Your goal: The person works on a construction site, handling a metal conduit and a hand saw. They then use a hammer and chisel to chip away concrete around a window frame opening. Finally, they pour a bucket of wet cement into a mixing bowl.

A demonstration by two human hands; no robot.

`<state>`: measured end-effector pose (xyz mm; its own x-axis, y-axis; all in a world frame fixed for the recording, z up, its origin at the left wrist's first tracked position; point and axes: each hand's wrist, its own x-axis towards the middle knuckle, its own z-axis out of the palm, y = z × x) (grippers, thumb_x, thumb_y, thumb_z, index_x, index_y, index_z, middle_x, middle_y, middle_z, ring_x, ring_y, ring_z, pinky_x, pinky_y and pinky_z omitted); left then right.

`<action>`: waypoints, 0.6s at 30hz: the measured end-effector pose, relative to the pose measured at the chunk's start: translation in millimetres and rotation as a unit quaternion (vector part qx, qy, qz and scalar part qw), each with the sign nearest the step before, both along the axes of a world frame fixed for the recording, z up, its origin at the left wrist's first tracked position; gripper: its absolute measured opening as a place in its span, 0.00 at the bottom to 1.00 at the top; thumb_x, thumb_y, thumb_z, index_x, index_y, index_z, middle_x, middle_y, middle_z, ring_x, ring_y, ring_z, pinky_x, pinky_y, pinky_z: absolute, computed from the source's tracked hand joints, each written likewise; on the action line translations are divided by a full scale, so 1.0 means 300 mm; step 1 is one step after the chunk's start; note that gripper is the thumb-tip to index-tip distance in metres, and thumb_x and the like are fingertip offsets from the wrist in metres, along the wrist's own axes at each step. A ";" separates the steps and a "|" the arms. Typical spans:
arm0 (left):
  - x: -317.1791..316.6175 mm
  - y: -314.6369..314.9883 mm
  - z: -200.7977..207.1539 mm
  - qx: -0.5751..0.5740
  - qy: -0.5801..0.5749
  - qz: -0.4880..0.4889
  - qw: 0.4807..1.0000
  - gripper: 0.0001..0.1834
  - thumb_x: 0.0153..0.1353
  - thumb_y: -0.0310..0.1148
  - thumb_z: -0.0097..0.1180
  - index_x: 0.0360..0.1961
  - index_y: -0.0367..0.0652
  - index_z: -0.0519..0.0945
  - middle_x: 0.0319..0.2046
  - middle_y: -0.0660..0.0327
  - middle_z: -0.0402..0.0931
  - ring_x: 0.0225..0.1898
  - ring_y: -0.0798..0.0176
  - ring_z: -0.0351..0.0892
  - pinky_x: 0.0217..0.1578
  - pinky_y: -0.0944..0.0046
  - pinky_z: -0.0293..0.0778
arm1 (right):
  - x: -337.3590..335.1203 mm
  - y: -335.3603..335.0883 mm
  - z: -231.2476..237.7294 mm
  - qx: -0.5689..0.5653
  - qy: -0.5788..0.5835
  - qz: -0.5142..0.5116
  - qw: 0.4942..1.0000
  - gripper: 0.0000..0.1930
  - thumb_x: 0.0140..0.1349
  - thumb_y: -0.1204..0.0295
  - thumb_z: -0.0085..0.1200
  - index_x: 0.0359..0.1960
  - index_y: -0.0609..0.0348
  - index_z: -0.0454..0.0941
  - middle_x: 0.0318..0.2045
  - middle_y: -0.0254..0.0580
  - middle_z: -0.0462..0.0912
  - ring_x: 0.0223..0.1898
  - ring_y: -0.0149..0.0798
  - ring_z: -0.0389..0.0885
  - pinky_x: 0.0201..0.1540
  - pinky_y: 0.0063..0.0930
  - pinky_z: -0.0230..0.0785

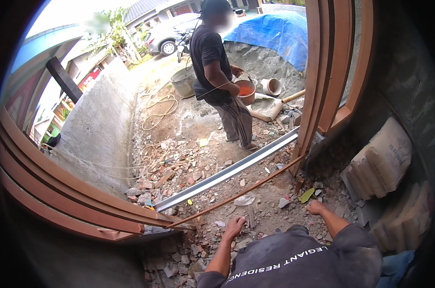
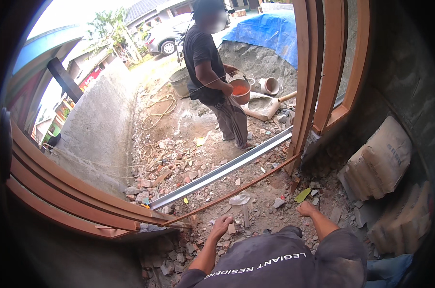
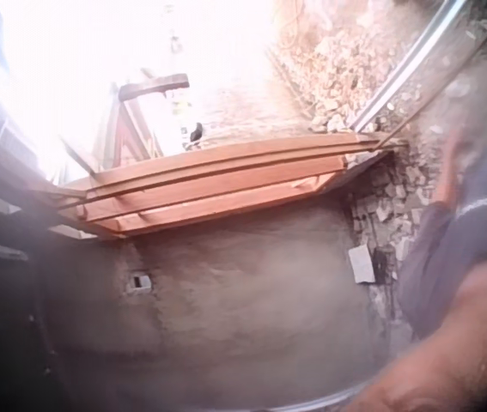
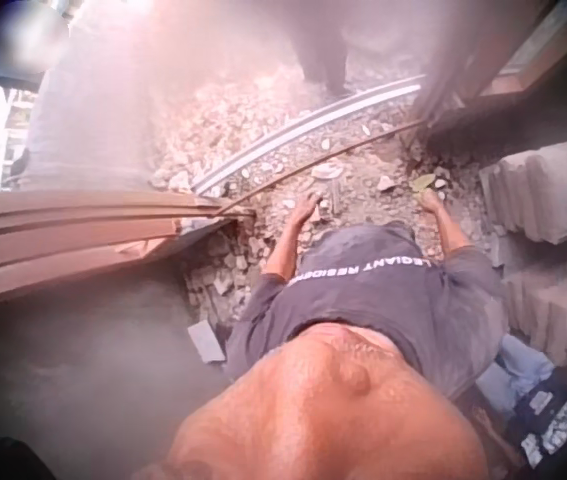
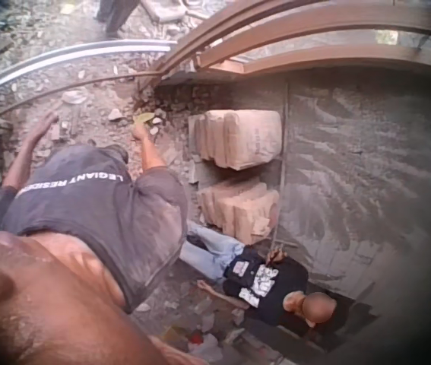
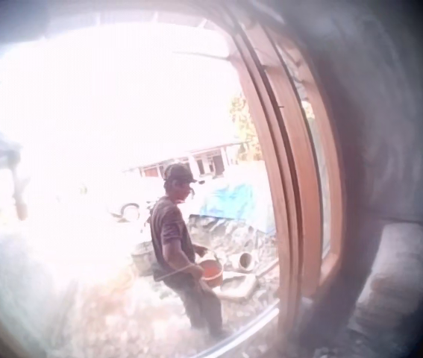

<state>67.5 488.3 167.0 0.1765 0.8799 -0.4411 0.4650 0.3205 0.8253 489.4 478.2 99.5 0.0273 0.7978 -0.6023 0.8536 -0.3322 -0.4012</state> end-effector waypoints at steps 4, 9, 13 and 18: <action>0.317 0.033 0.597 0.100 -0.199 -0.360 0.906 0.18 0.66 0.42 0.43 0.38 0.37 0.77 0.38 0.55 0.76 0.42 0.60 0.74 0.44 0.61 0.68 | -0.013 0.125 0.190 0.061 -0.052 0.088 0.993 0.19 0.55 0.56 0.46 0.33 0.58 0.81 0.35 0.56 0.80 0.41 0.54 0.77 0.46 0.44 0.68; 0.524 -0.103 0.913 0.151 -0.414 -0.549 0.711 0.20 0.65 0.43 0.42 0.35 0.34 0.75 0.34 0.52 0.73 0.43 0.51 0.71 0.50 0.55 0.62 | -0.105 0.240 0.359 0.062 -0.050 0.126 0.989 0.17 0.55 0.56 0.47 0.36 0.54 0.81 0.36 0.53 0.80 0.41 0.53 0.77 0.45 0.44 0.68; 0.537 -0.086 0.910 0.118 -0.404 -0.573 0.703 0.22 0.63 0.46 0.44 0.28 0.34 0.73 0.28 0.53 0.72 0.38 0.52 0.70 0.46 0.54 0.61 | -0.126 0.247 0.293 0.061 -0.025 0.140 0.988 0.17 0.56 0.56 0.47 0.36 0.54 0.81 0.36 0.52 0.80 0.41 0.53 0.77 0.45 0.44 0.68; 0.543 -0.027 0.886 0.115 -0.350 -0.589 0.719 0.23 0.61 0.48 0.47 0.26 0.35 0.72 0.27 0.55 0.70 0.36 0.52 0.68 0.44 0.56 0.60 | -0.122 0.172 0.169 0.010 -0.014 0.158 0.987 0.17 0.57 0.56 0.47 0.36 0.55 0.80 0.35 0.52 0.80 0.41 0.53 0.77 0.44 0.45 0.68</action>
